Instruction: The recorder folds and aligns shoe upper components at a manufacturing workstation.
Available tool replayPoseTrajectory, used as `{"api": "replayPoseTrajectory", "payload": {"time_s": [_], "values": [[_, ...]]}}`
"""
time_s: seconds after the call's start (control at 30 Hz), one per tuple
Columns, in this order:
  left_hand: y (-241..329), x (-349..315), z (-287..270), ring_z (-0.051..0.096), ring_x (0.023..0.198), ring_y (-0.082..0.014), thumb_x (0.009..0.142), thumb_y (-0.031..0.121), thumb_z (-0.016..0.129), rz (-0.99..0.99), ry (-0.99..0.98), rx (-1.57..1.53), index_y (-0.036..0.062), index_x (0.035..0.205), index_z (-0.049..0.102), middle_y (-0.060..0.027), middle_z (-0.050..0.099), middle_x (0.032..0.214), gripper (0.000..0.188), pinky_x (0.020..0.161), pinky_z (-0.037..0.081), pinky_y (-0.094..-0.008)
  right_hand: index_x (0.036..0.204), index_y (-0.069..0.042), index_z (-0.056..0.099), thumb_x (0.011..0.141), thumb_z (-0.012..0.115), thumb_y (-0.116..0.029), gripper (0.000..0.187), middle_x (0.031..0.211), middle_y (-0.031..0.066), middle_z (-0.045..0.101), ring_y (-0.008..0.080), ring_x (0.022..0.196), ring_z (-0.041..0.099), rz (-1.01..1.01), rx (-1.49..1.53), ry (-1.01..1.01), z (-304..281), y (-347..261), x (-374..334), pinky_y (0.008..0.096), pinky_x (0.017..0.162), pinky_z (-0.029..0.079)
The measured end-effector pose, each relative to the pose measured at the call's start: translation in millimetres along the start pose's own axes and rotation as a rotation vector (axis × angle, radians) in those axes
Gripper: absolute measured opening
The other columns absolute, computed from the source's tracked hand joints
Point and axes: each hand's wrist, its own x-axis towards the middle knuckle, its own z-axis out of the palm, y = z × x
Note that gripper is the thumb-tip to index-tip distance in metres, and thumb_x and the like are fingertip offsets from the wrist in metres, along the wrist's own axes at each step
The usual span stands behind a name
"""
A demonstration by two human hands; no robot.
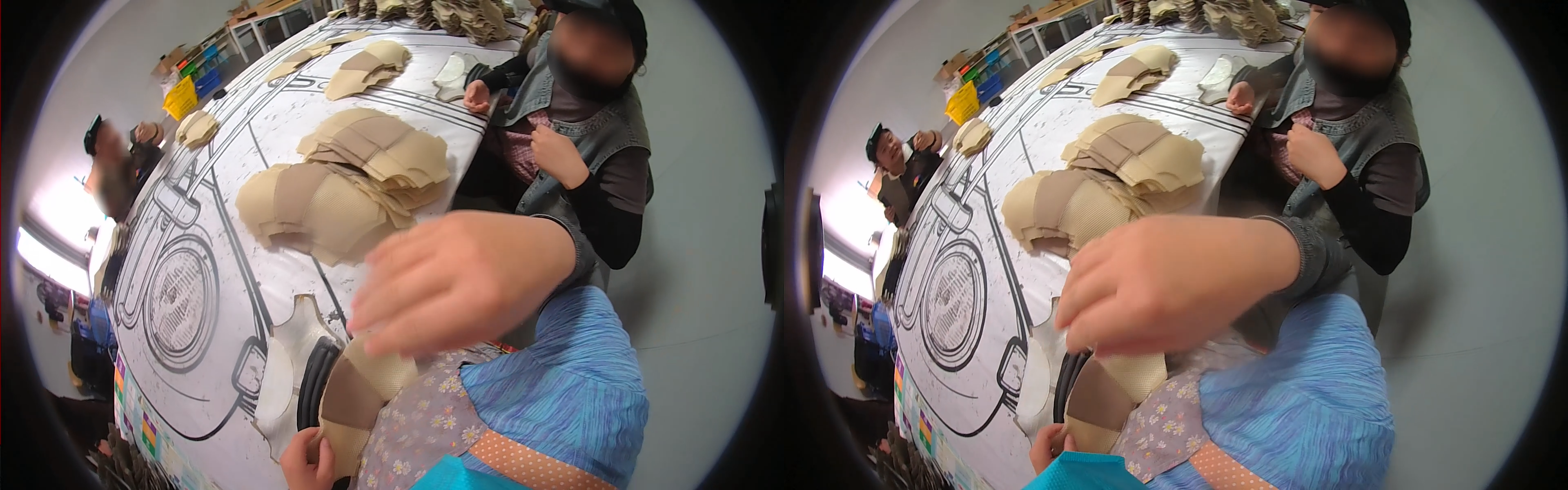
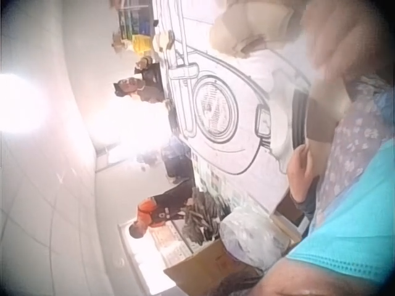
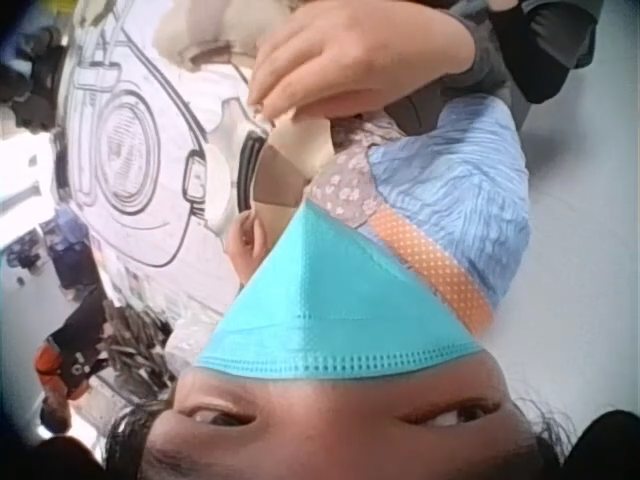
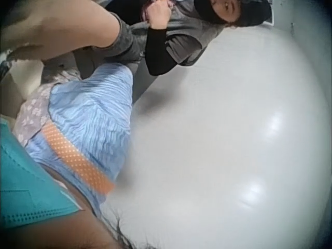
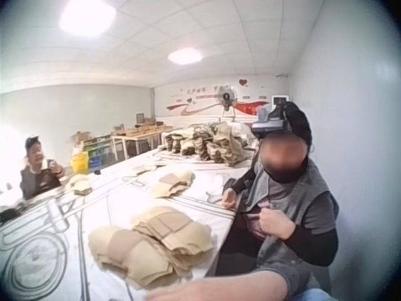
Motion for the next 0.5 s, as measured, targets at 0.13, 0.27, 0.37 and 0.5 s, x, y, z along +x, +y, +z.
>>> {"api": "replayPoseTrajectory", "payload": {"time_s": [0.13, 0.27, 0.37, 0.5], "values": [[23, -4, -10, 0.063, 0.074, -0.0124, 0.091, 0.003, 0.063, 0.074, -0.139, 0.045, 0.0008, 0.111, 0.064, -0.0095, 0.068, 0.086, 0.02, 0.061, 0.049, -0.0254, 0.096, -0.006, 0.068, 0.084, 0.07, -0.019, 0.018, 0.097, 0.0093, 0.07, 0.0285, 0.084, 0.066, 0.513, -0.409, 0.359, -22, 17, -41, 0.0345, 0.071, 0.053], [18, -3, -10, 0.062, 0.071, -0.0116, 0.092, 0.002, 0.062, -0.004, -0.161, -0.034, -0.0003, 0.112, 0.063, -0.01, 0.069, 0.086, 0.02, 0.059, 0.048, -0.0249, 0.097, -0.003, 0.068, 0.088, 0.063, -0.021, 0.021, 0.088, 0.0131, 0.069, 0.0262, 0.082, 0.067, 0.975, -0.934, 0.587, -98, 37, -126, 0.0351, 0.071, 0.051], [15, 5, -9, 0.062, 0.07, -0.0108, 0.093, 0.002, 0.061, 0.047, -0.174, -0.042, -0.0006, 0.11, 0.063, -0.0103, 0.069, 0.086, 0.018, 0.059, 0.049, -0.0248, 0.112, 0.0, 0.065, 0.089, 0.06, -0.015, 0.028, 0.106, 0.0099, 0.07, 0.0234, 0.088, 0.069, 1.221, -0.477, 1.167, -165, 36, -182, 0.0307, 0.079, 0.053], [19, 6, -5, 0.065, 0.075, -0.0124, 0.093, 0.002, 0.06, 0.077, -0.141, -0.041, -0.001, 0.11, 0.062, -0.0113, 0.07, 0.087, 0.017, 0.062, 0.051, -0.0258, 0.117, 0.005, 0.057, 0.086, 0.052, -0.003, 0.032, 0.109, 0.0127, 0.066, 0.0259, 0.098, 0.066, 0.948, 0.166, 1.359, -198, 44, -187, 0.033, 0.084, 0.054]]}}
